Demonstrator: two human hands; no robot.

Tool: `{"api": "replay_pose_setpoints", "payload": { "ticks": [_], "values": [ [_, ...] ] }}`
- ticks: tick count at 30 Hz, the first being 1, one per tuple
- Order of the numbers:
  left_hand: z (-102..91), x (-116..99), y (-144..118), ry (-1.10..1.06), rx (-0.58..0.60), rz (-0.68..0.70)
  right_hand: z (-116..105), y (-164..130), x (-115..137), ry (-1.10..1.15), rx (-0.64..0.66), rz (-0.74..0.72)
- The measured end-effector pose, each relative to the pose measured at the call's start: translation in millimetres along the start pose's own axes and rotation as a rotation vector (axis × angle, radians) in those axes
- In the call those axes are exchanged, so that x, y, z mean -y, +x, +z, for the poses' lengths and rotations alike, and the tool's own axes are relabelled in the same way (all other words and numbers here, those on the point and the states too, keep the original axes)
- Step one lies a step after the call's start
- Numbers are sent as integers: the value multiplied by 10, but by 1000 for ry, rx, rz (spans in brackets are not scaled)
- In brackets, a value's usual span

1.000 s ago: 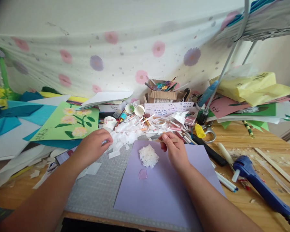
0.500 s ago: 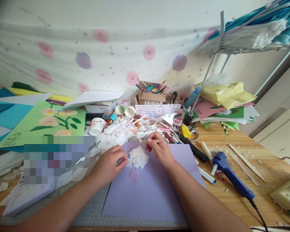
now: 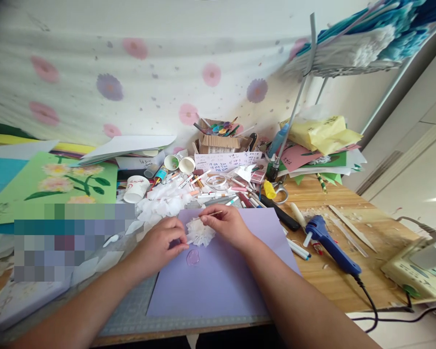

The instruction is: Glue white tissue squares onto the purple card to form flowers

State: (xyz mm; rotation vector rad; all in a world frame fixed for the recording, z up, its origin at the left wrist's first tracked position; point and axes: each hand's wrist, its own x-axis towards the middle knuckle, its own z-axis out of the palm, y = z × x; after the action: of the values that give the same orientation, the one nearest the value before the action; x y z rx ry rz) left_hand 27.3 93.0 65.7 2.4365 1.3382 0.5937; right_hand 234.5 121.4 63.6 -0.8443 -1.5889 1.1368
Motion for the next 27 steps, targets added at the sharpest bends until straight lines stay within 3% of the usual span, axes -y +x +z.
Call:
{"api": "replay_pose_setpoints", "payload": {
  "ticks": [9, 27],
  "values": [
    [3, 9, 10, -35, 52, 48, 141, -20, 8, -125, 95, -13],
    [63, 40, 27, 11, 95, 102, 190, -4, -90, -285, 187, 83]
  ]
}}
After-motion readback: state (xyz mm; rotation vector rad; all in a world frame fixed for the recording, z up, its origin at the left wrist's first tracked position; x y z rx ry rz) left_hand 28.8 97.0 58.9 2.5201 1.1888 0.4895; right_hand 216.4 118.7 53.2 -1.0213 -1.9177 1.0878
